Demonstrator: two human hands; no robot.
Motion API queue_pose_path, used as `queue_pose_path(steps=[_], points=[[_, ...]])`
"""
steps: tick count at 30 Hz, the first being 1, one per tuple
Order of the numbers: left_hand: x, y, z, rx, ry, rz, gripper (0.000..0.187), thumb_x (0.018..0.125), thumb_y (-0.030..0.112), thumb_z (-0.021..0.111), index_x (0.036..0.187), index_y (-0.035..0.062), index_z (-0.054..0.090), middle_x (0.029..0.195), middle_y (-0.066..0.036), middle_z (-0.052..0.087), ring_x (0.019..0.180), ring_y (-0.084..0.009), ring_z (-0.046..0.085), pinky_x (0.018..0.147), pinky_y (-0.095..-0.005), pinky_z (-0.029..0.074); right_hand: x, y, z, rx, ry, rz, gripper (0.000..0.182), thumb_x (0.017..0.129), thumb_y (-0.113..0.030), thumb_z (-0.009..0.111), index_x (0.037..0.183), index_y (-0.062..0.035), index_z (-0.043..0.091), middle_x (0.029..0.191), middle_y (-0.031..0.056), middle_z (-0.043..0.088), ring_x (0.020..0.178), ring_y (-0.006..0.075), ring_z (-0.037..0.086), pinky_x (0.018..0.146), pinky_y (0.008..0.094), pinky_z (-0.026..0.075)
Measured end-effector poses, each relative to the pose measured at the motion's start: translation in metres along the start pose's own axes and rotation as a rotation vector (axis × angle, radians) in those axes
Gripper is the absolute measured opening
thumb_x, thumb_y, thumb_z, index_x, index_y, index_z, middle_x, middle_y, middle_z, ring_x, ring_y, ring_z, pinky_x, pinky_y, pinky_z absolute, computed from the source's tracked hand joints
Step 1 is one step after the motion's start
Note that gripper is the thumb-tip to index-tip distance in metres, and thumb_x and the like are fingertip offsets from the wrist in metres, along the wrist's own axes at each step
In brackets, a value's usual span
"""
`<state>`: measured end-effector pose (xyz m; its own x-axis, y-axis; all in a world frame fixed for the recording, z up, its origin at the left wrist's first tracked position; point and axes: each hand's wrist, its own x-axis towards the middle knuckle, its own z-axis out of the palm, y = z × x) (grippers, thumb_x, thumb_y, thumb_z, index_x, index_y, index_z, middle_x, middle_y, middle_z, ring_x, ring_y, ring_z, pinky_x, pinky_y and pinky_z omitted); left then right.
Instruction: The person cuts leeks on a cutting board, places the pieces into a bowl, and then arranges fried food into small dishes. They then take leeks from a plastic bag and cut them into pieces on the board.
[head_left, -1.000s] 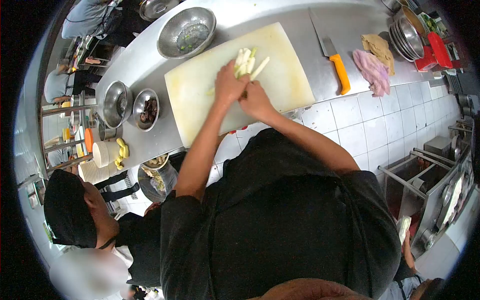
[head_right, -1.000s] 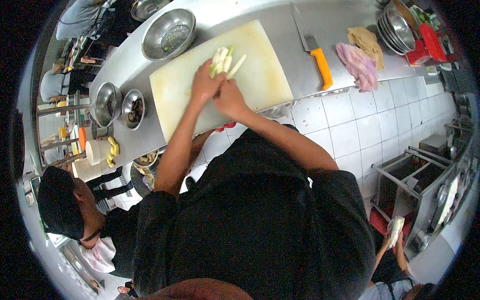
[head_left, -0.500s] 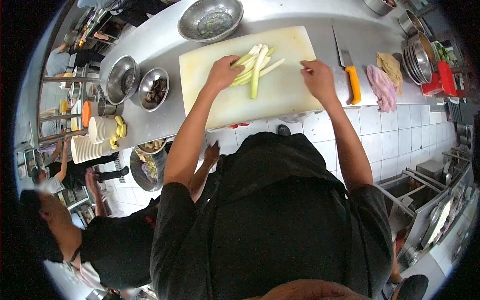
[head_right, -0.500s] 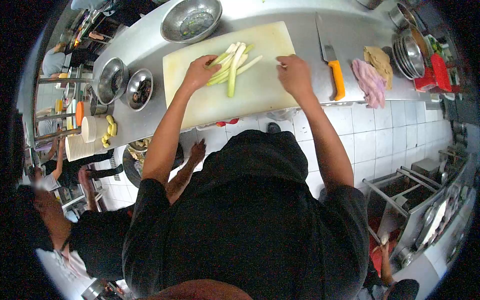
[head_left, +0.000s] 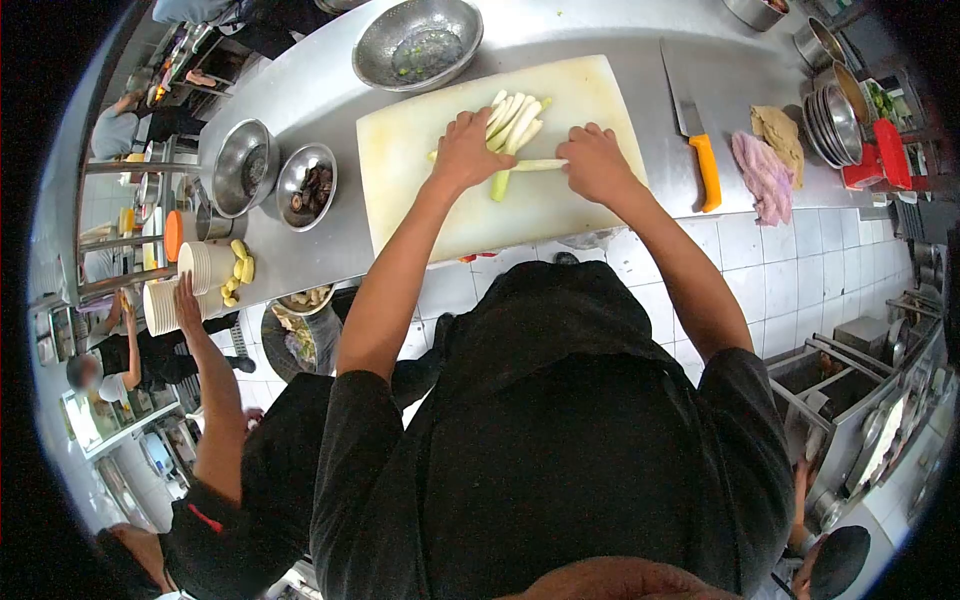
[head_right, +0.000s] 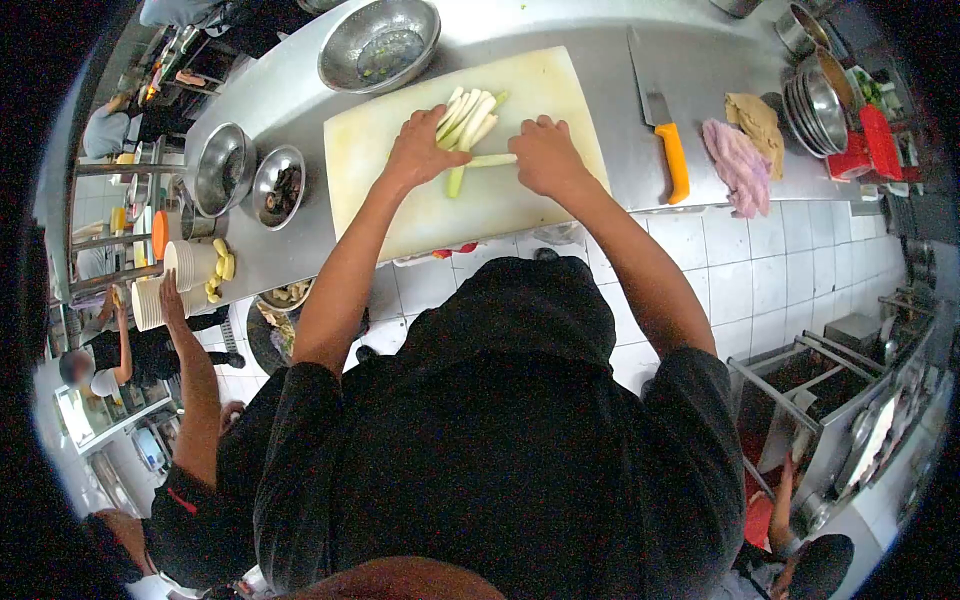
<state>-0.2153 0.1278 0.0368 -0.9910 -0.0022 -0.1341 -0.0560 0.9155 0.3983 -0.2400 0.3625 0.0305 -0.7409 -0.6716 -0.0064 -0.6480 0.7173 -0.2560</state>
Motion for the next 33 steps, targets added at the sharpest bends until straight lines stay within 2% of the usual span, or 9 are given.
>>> queue_pose_path(steps=[4, 5, 8, 11, 17, 20, 26, 29, 33], points=[[0.002, -0.007, -0.004, -0.071, -0.008, 0.048, 0.087, 0.064, 0.031, 0.079, 0.141, 0.0066, 0.045, 0.131, -0.02, 0.05, 0.122, -0.0378, 0.048, 0.103, -0.0465, 0.042, -0.031, 0.011, -0.017, 0.018, -0.136, 0.185, 0.023, 0.076, -0.01, 0.063, 0.096, -0.0048, 0.072, 0.098, 0.0179, 0.064, 0.095, 0.0354, 0.062, 0.082, 0.0453, 0.049], [0.0, -0.004, -0.007, -0.067, -0.024, 0.027, 0.087, 0.066, 0.025, 0.08, 0.142, 0.0019, 0.044, 0.13, -0.021, 0.051, 0.123, -0.037, 0.048, 0.108, -0.0401, 0.039, -0.036, 0.012, -0.023, 0.043, -0.179, 0.255, 0.024, 0.076, -0.011, 0.063, 0.098, -0.004, 0.072, 0.097, 0.0199, 0.064, 0.094, 0.0354, 0.063, 0.082, 0.0434, 0.049], [0.002, -0.004, -0.008, -0.098, -0.049, 0.03, 0.087, 0.066, 0.026, 0.08, 0.142, 0.0015, 0.044, 0.13, -0.021, 0.051, 0.123, -0.0371, 0.048, 0.108, -0.0399, 0.039, -0.051, 0.001, -0.047, 0.344, -0.247, 0.506, 0.026, 0.077, -0.014, 0.062, 0.096, -0.0009, 0.071, 0.095, 0.0233, 0.067, 0.092, 0.0369, 0.066, 0.084, 0.0431, 0.051], [0.007, -0.008, -0.002, -0.1, -0.051, 0.061, 0.088, 0.065, 0.029, 0.077, 0.143, 0.0048, 0.043, 0.132, -0.021, 0.05, 0.123, -0.0378, 0.047, 0.105, -0.0441, 0.04, -0.064, -0.012, -0.001, 0.452, 0.07, 0.469, 0.028, 0.077, -0.021, 0.064, 0.093, 0.0008, 0.071, 0.095, 0.0239, 0.068, 0.092, 0.0386, 0.066, 0.086, 0.0461, 0.052], [0.003, -0.006, 0.002, -0.128, 0.029, 0.062, 0.089, 0.069, 0.035, 0.079, 0.143, 0.0022, 0.042, 0.133, -0.022, 0.05, 0.126, -0.0374, 0.046, 0.107, -0.0436, 0.038, -0.045, -0.065, 0.011, 0.615, -0.036, 0.429, 0.036, 0.082, -0.031, 0.066, 0.092, 0.0026, 0.071, 0.096, 0.0232, 0.068, 0.09, 0.0401, 0.065, 0.086, 0.0465, 0.051], [-0.007, -0.004, -0.007, -0.105, 0.057, 0.051, 0.089, 0.07, 0.039, 0.079, 0.143, 0.0015, 0.042, 0.135, -0.022, 0.049, 0.127, -0.0373, 0.045, 0.108, -0.0437, 0.037, -0.044, -0.063, 0.009, 0.531, 0.057, 0.371, 0.038, 0.082, -0.034, 0.067, 0.09, 0.0026, 0.071, 0.096, 0.0229, 0.068, 0.089, 0.0407, 0.065, 0.085, 0.0466, 0.052], [-0.014, -0.014, -0.011, -0.143, -0.018, -0.016, 0.093, 0.069, 0.041, 0.081, 0.144, 0.0013, 0.041, 0.135, -0.022, 0.05, 0.127, -0.0374, 0.045, 0.108, -0.0455, 0.036, -0.034, -0.077, -0.007, 0.395, -0.111, 0.338, 0.036, 0.08, -0.029, 0.069, 0.097, 0.0021, 0.063, 0.093, 0.0246, 0.066, 0.086, 0.039, 0.066, 0.083, 0.0465, 0.053], [-0.021, -0.006, -0.009, -0.069, 0.002, 0.012, 0.093, 0.068, 0.036, 0.081, 0.144, 0.0016, 0.04, 0.136, -0.021, 0.049, 0.127, -0.0368, 0.045, 0.108, -0.0472, 0.036, -0.039, -0.093, 0.011, 0.332, 0.044, 0.33, 0.032, 0.079, -0.022, 0.067, 0.099, 0.0014, 0.06, 0.09, 0.0217, 0.064, 0.087, 0.0389, 0.066, 0.082, 0.0483, 0.053], [-0.017, -0.018, 0.001, -0.055, 0.019, 0.071, 0.09, 0.066, 0.028, 0.078, 0.144, 0.0025, 0.04, 0.137, -0.019, 0.049, 0.129, -0.036, 0.045, 0.109, -0.0481, 0.036, -0.042, -0.074, 0.012, 0.212, -0.021, 0.393, 0.024, 0.078, -0.013, 0.063, 0.099, -0.0008, 0.062, 0.09, 0.0184, 0.063, 0.088, 0.037, 0.065, 0.079, 0.0478, 0.052]])
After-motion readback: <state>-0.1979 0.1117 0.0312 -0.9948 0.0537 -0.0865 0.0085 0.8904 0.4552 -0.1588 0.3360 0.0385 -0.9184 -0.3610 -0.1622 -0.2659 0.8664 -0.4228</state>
